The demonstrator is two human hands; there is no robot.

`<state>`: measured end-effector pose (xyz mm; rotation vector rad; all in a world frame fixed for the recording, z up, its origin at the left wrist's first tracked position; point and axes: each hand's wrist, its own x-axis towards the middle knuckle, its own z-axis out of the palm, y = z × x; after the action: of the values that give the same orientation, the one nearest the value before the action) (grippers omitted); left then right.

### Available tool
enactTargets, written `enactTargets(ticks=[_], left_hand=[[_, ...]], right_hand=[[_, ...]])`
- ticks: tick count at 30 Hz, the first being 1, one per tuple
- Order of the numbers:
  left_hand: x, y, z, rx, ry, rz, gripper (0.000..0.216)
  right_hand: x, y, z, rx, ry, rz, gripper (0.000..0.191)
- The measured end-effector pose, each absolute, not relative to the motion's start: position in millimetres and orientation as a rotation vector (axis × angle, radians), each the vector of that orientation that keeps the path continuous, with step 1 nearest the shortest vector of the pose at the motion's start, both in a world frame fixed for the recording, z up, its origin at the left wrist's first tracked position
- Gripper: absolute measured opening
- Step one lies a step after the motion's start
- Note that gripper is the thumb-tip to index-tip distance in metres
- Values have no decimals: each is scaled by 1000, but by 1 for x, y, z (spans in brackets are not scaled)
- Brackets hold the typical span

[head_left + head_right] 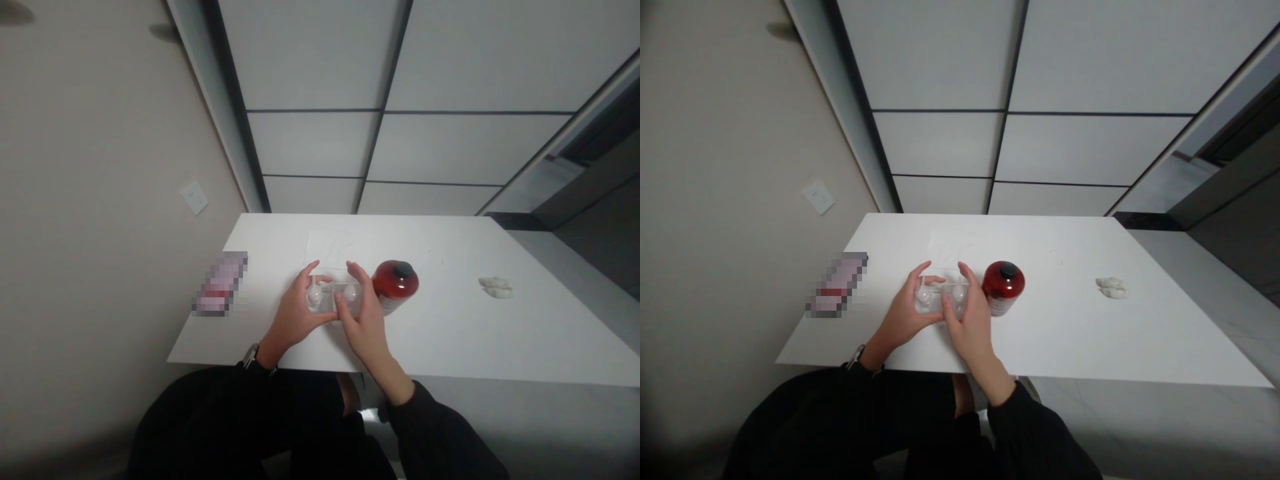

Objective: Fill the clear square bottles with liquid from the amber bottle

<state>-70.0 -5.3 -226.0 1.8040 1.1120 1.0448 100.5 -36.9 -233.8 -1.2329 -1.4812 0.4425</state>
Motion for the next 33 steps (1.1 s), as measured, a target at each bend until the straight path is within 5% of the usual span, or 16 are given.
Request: enactTargets(ticks=[5,11,26,33], left_hand=[[-68,-3,-235,1736,1062,1147,74],[-75,1,-233,1804,1129,1057,89],[-82,2,-221,1957,1097,887,99],[-87,4,-231,2012,1053,1033,123]], right_hand=[[99,-32,-252,-1262,-1413,421,38],[97,-34,-254,-1236,-1345,453,26],[101,-30,-260,-1202,-1363,512,45],[97,-37,-253,-1167,-1379,311,60]])
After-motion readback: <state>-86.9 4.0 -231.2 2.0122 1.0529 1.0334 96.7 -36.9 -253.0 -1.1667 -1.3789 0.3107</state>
